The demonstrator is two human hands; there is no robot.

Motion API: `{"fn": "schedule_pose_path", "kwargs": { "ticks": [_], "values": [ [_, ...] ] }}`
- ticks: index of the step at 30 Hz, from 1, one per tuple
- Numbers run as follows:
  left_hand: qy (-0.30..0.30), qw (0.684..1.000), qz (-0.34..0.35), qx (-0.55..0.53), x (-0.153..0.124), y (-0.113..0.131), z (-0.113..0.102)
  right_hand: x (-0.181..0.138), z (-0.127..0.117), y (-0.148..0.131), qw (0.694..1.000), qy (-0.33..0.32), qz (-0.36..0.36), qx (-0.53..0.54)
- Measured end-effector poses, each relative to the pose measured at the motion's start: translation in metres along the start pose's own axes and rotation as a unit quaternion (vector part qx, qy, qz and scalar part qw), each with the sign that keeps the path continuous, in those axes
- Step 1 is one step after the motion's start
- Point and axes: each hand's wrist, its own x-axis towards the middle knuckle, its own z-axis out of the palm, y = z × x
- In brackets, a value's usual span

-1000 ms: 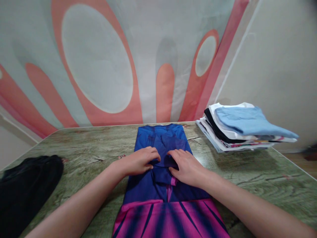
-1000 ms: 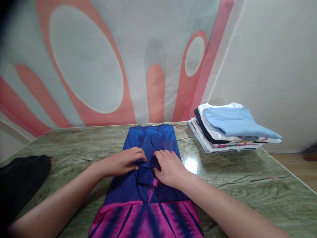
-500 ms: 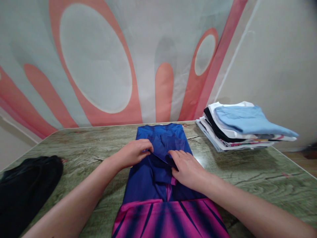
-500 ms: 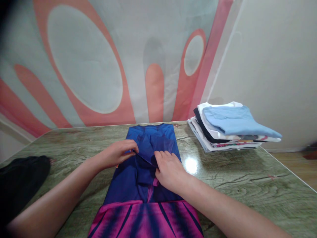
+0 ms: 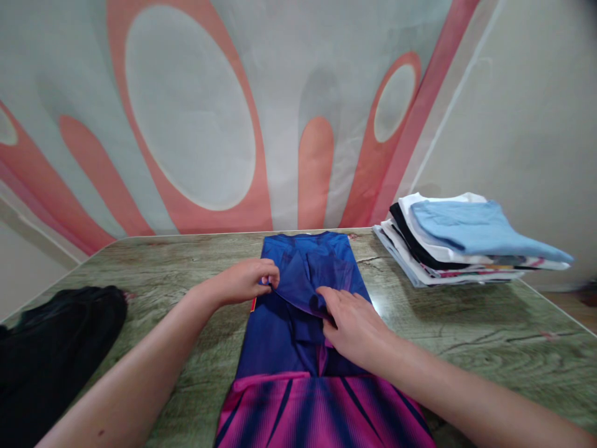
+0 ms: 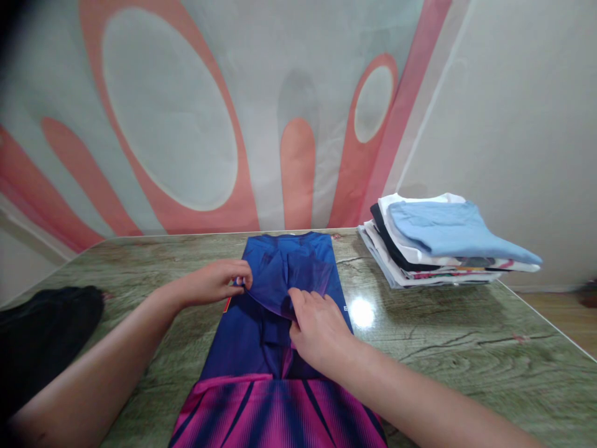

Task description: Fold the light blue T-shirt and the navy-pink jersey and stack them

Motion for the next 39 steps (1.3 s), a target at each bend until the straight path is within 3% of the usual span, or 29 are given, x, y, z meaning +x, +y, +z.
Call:
{"fn": "schedule_pose_path", "kwargs": {
  "ticks": [7,14,19,24,27,32,39],
  "values": [
    [0.003,1.000,-0.011,0.000,0.000,-0.004,-0.001,-0.005,0.000,-0.004,0.999,0.019,-0.051,-0.004],
    [-0.014,1.000,-0.027,0.000,-0.003,-0.010,0.005,-0.011,-0.002,-0.007,0.991,-0.020,-0.125,-0.031],
    [-0.045,0.998,-0.025,-0.027,-0.002,-0.010,0.017,-0.013,-0.003,-0.008,0.988,-0.038,-0.141,-0.046],
    [-0.060,0.994,-0.044,-0.080,-0.004,-0.010,0.011,-0.011,-0.002,-0.006,0.988,-0.036,-0.142,-0.047],
    [-0.002,0.991,-0.092,-0.100,0.003,-0.013,0.016,-0.010,-0.002,-0.006,0.988,-0.035,-0.141,-0.044],
    [0.126,0.968,-0.177,-0.128,0.035,-0.020,0.045,-0.011,-0.004,-0.008,0.990,-0.029,-0.137,-0.032],
    [0.153,0.955,-0.223,-0.119,0.073,-0.034,0.054,-0.012,-0.003,-0.009,0.994,-0.015,-0.083,-0.074]
  ]
}}
